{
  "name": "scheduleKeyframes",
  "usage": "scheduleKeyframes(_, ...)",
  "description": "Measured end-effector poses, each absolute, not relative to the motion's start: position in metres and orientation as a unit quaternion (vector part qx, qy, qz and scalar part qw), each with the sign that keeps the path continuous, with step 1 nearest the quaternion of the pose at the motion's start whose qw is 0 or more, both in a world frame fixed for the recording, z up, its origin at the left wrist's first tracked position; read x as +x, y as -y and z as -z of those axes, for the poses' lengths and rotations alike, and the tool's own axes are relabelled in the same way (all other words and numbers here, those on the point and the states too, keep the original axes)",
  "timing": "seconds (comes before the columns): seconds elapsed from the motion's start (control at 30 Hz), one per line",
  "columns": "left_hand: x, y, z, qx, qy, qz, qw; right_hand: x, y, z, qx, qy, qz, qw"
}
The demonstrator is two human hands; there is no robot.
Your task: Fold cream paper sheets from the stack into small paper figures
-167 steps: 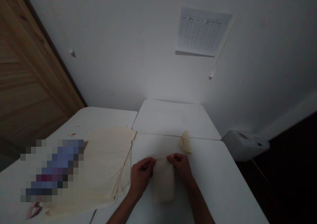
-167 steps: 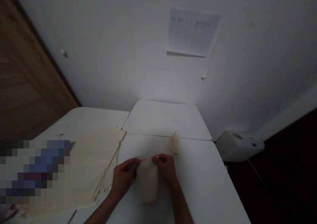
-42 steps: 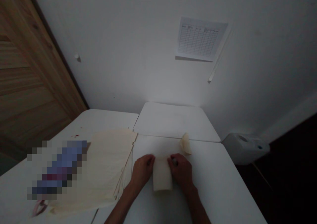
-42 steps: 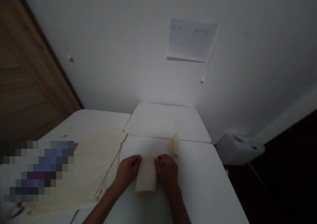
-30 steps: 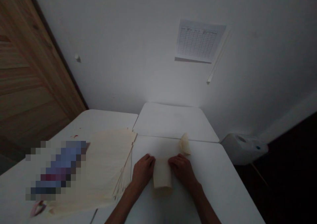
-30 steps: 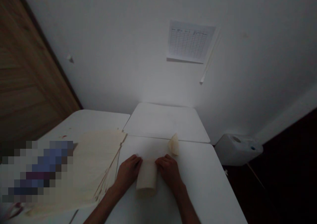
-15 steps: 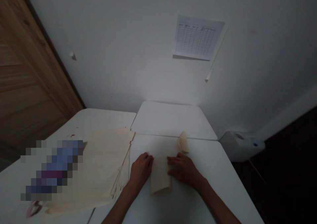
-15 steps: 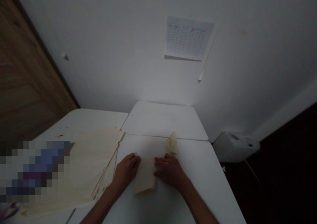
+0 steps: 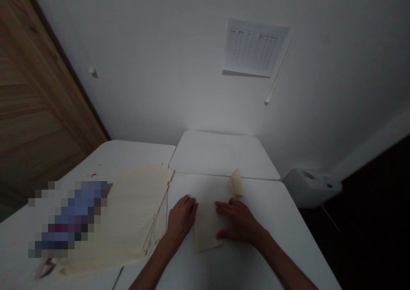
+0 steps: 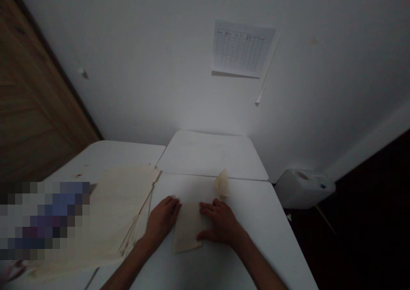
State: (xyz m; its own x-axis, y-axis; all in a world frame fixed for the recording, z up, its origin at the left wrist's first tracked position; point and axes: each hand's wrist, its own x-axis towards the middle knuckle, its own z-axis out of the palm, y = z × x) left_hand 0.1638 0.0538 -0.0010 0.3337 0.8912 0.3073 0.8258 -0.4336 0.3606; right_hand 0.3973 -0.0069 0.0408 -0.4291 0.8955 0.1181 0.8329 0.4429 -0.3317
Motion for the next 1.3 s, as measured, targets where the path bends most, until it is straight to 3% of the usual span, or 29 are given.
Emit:
scheduleKeyframes(0.27, 0.147, -0.022, 0.004, 0.899, -0.359, -0.239, 0.080, 0.396, 0.009, -0.038, -0.524, 0.832, -0.119, 0.140)
scheduleKeyframes(0.63, 0.124, -0.014, -0.006, 0.905, -0.371, -0.177, 0.113, 0.398, 0.010, -0.033, -0.526, 0.827, -0.131, 0.148)
scheduleKeyframes(0.9, 0.147, -0.044, -0.001, 0.837, -0.461, -0.271, 0.116, 0.396, 0.013, -0.032, -0.532, 0.819, -0.133, 0.172)
scheduleKeyframes(1.3, 0.159, -0.060, -0.007, 0.833, -0.437, -0.296, 0.166, 0.394, 0.015, -0.022, -0.536, 0.803, -0.159, 0.206)
